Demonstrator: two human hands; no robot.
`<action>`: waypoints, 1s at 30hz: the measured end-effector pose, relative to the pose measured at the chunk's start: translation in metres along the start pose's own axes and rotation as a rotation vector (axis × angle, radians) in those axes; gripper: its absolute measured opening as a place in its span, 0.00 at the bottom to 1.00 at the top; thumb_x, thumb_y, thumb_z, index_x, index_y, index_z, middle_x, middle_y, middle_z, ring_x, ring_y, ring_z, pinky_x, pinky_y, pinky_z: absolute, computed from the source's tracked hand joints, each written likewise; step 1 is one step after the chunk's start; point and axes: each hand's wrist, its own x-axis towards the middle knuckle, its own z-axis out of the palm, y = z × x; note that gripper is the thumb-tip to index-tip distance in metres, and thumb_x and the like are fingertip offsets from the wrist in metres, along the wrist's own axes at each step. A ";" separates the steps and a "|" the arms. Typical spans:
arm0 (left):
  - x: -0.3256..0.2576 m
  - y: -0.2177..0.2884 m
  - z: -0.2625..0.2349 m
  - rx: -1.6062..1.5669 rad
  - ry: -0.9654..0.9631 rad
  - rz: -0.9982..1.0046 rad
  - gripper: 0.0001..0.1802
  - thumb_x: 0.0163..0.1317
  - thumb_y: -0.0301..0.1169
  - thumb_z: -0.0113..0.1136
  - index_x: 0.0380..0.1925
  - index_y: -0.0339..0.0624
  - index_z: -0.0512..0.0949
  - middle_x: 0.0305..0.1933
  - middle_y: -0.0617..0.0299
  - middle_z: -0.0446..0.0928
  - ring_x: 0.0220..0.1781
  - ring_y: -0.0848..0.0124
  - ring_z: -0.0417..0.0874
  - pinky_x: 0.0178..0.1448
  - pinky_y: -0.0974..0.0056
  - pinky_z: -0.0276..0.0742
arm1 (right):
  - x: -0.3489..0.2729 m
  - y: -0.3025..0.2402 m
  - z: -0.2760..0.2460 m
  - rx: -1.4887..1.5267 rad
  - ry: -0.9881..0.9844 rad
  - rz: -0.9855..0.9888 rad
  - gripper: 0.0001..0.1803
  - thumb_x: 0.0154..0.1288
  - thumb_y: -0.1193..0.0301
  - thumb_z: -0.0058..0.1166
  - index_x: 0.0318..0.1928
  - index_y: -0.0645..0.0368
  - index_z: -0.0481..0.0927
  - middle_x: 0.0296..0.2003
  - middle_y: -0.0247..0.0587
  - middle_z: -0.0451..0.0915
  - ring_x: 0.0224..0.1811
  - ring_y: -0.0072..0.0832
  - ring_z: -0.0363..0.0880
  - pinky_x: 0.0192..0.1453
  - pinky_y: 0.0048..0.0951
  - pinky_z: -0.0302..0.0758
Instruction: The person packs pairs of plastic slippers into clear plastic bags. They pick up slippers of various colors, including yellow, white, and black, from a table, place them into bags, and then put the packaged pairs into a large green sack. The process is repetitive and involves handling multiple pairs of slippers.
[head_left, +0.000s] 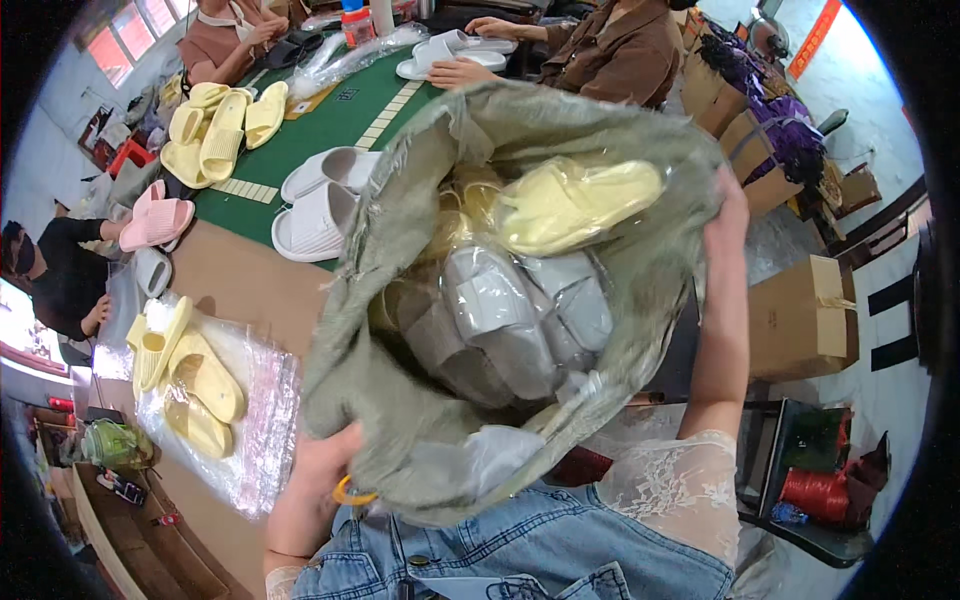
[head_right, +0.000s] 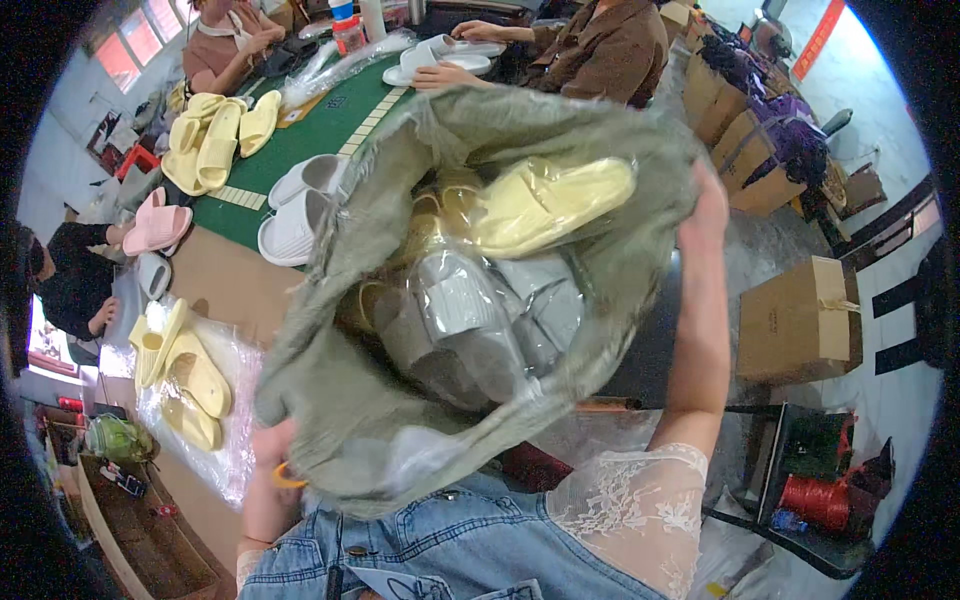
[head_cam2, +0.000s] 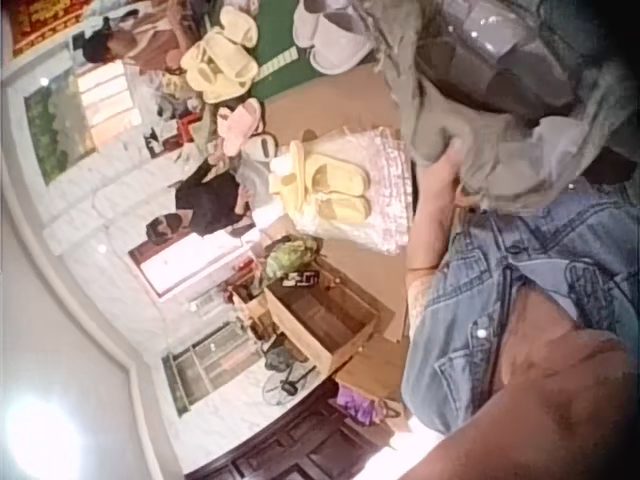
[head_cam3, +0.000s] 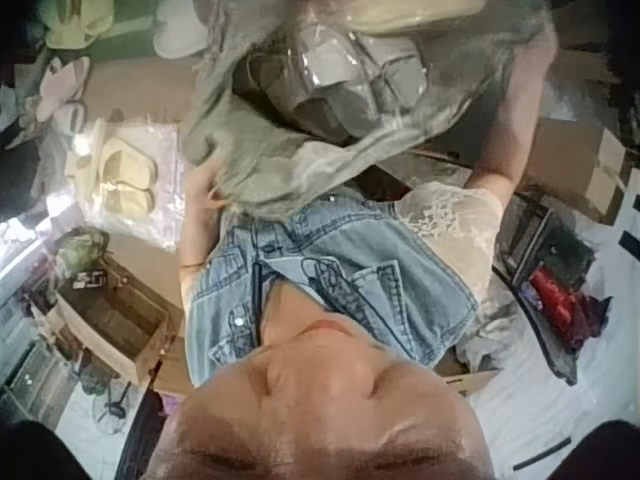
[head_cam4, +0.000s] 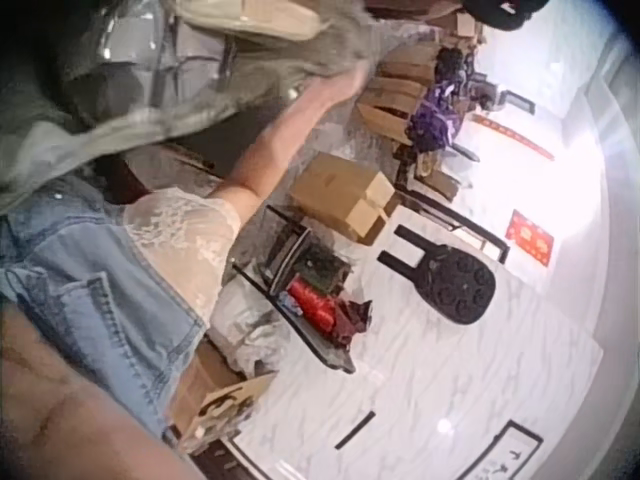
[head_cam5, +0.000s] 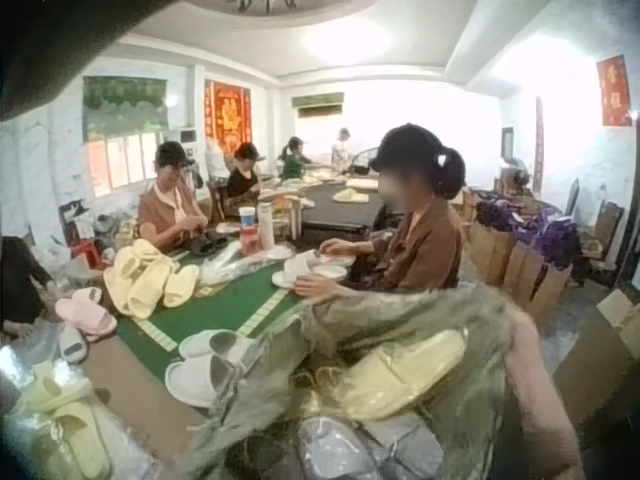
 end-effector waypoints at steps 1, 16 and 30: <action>-0.003 0.010 0.005 -0.058 -0.139 0.141 0.36 0.55 0.25 0.71 0.65 0.35 0.68 0.60 0.50 0.76 0.58 0.55 0.80 0.62 0.50 0.79 | 0.007 -0.015 0.017 0.007 -0.008 -0.038 0.21 0.72 0.66 0.51 0.59 0.66 0.75 0.55 0.45 0.80 0.55 0.37 0.79 0.61 0.40 0.75; 0.025 -0.057 -0.138 -0.003 -0.038 -0.126 0.41 0.75 0.59 0.37 0.72 0.35 0.57 0.74 0.51 0.63 0.74 0.55 0.66 0.76 0.49 0.60 | -0.045 0.043 -0.077 -0.216 -0.230 0.202 0.28 0.79 0.56 0.43 0.67 0.64 0.67 0.65 0.43 0.72 0.67 0.36 0.71 0.70 0.38 0.66; 0.123 -0.121 -0.052 0.290 -0.137 0.084 0.31 0.76 0.48 0.46 0.68 0.37 0.63 0.67 0.52 0.69 0.70 0.59 0.69 0.75 0.55 0.62 | -0.041 0.173 -0.117 -0.490 -0.161 0.430 0.33 0.67 0.59 0.63 0.67 0.62 0.69 0.58 0.39 0.76 0.59 0.34 0.75 0.62 0.36 0.70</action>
